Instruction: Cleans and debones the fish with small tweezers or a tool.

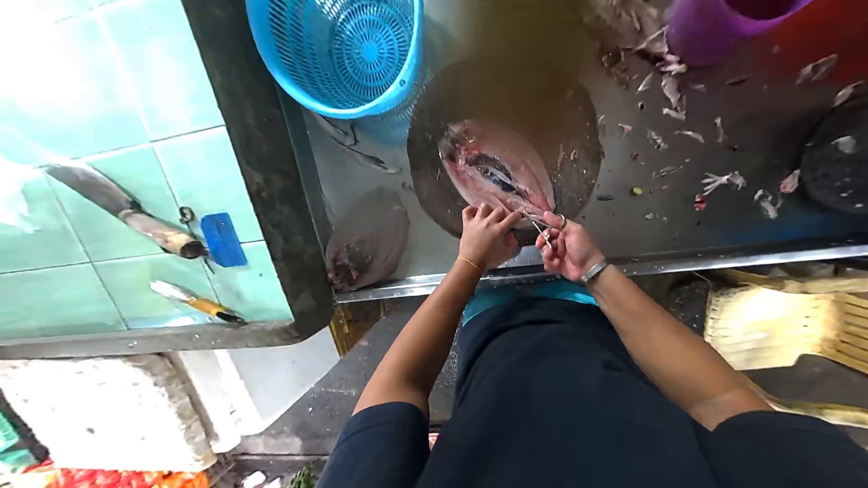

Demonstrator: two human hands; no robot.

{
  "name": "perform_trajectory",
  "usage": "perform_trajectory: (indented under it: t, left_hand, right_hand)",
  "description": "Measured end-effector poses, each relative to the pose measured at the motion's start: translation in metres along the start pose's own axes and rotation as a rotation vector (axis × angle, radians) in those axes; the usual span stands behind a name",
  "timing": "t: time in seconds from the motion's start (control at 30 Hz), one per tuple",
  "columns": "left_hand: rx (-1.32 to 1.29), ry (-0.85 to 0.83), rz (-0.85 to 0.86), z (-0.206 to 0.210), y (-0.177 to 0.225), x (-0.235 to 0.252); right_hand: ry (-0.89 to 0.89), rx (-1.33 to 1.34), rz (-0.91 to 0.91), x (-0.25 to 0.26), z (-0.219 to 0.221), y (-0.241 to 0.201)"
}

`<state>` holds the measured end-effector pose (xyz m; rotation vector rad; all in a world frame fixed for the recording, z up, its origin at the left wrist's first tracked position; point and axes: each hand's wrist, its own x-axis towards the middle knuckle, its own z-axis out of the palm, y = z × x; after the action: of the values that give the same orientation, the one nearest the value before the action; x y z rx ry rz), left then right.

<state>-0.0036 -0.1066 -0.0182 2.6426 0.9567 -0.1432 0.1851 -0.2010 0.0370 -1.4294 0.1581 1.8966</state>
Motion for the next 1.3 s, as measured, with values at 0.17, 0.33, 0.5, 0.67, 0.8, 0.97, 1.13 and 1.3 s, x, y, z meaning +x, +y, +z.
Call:
perform_trajectory:
  t: [0.17,0.33,0.5,0.67,0.8,0.97,1.13,1.3]
  left_hand:
    - [-0.005,0.028,0.011,0.005,0.001,-0.002]
    - [0.0,0.034,0.025,0.005,-0.001,0.004]
    - [0.003,0.067,0.021,0.007,0.001,0.012]
    - [-0.021,0.084,0.011,0.01,0.006,0.008]
    - [-0.037,0.074,0.026,0.01,0.009,0.004]
    - [-0.017,0.102,0.02,0.012,0.011,0.005]
    - [0.011,0.075,0.039,0.01,0.007,0.013]
    - [-0.013,0.086,0.053,0.01,0.005,0.017]
  right_hand:
    - [-0.051,0.007,0.009,-0.003,-0.002,-0.001]
    - [-0.025,0.002,-0.044,-0.009,0.0,-0.008]
    - [0.03,0.027,-0.059,-0.006,-0.001,-0.009]
    - [0.074,-0.064,-0.134,-0.01,-0.003,-0.007]
    - [-0.001,-0.028,0.03,-0.012,-0.009,0.0]
    - [0.004,0.105,0.002,-0.013,-0.011,0.008]
    - [-0.014,0.13,-0.078,-0.011,-0.01,0.002]
    - [0.072,-0.576,-0.452,-0.028,-0.019,-0.02]
